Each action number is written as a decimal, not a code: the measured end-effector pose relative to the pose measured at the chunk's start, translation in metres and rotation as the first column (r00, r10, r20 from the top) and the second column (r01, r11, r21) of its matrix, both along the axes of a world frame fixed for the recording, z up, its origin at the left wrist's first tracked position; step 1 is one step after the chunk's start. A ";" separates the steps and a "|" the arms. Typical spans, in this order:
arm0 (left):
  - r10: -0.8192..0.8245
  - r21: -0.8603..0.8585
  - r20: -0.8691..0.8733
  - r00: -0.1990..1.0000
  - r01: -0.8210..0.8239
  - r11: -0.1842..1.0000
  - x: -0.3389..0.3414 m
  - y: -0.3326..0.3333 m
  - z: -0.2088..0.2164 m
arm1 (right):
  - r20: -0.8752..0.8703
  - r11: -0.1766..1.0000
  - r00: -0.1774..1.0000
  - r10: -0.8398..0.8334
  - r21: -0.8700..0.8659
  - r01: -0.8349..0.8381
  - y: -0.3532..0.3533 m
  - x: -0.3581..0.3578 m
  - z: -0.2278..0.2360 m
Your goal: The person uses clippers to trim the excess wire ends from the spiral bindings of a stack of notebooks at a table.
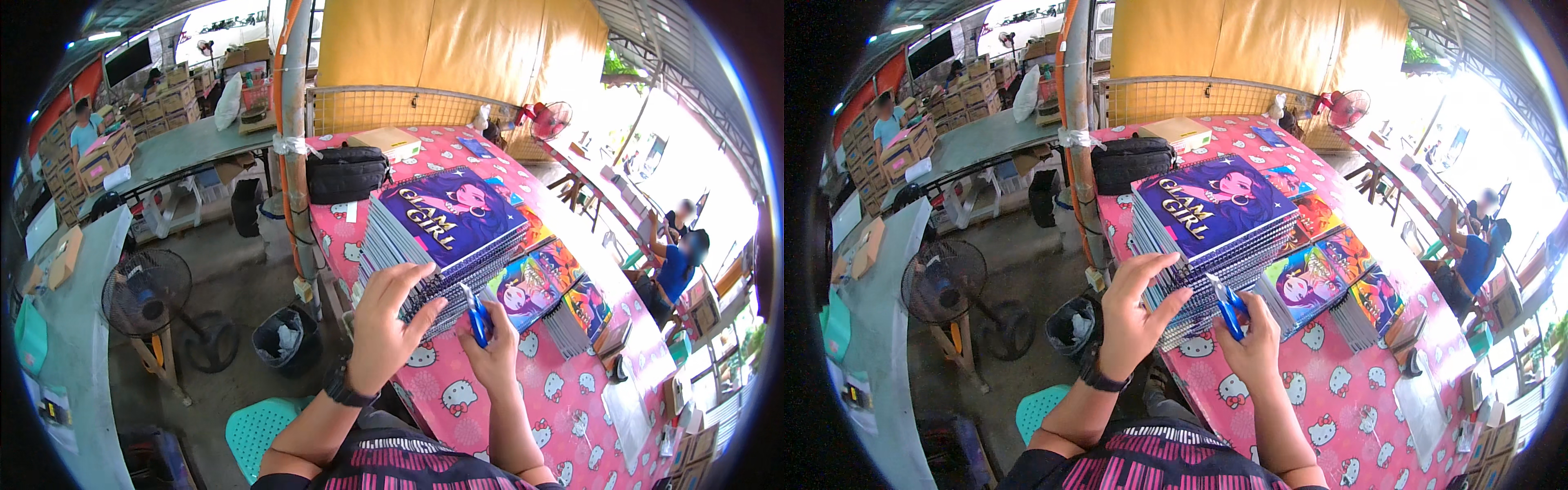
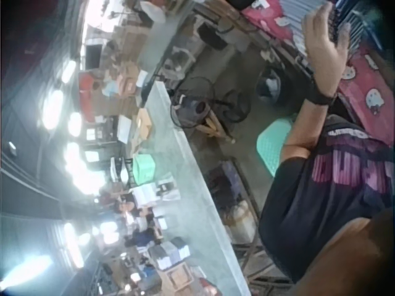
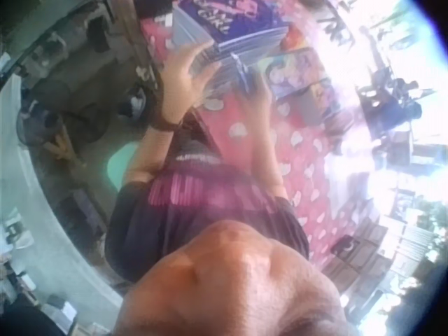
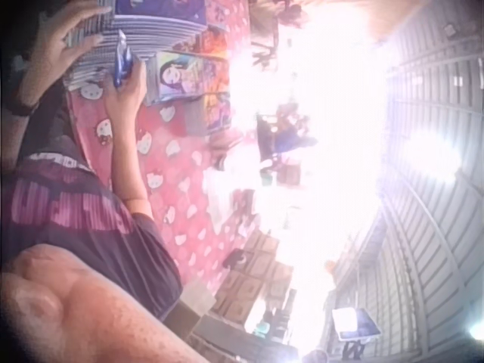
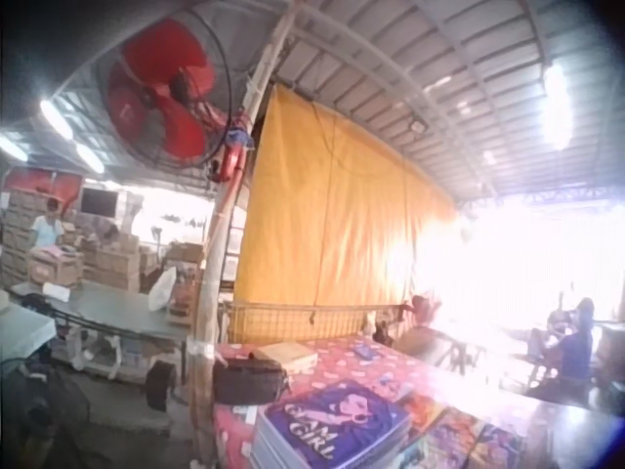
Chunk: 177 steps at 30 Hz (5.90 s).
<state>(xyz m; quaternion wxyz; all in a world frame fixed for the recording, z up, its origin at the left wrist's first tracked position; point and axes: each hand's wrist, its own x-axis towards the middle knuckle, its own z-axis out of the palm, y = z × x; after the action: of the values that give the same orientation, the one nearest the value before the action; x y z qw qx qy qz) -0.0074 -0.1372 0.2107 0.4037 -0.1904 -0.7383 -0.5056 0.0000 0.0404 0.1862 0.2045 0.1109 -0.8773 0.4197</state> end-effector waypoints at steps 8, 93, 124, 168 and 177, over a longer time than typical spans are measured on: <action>-0.063 0.084 -0.004 0.998 0.063 0.994 -0.013 0.007 -0.018 | -0.152 0.987 0.988 0.004 0.157 0.020 -0.002 -0.011 0.004; -0.005 0.157 0.036 0.999 0.000 0.988 -0.003 0.008 -0.064 | 0.035 0.972 0.999 -0.006 0.235 -0.002 0.004 -0.006 -0.009; -0.047 0.193 0.087 0.995 0.029 0.981 -0.003 0.006 -0.084 | 0.015 0.981 1.000 0.001 0.192 -0.004 0.006 -0.004 -0.041; 0.099 0.085 0.137 0.986 -0.112 0.990 -0.019 0.016 -0.134 | -0.046 0.961 0.999 -0.019 0.275 0.031 -0.006 -0.003 -0.063; 0.232 0.079 0.042 0.972 -0.235 0.969 -0.033 0.022 -0.133 | 0.250 0.984 0.968 0.002 0.170 -0.046 -0.006 -0.001 -0.060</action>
<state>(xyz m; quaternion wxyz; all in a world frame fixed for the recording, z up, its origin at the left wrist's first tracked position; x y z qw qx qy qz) -0.0407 -0.1150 0.0774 0.4561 -0.0768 -0.7402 -0.4880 -0.0011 0.0345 0.1266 0.0774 0.0855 -0.9279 0.3544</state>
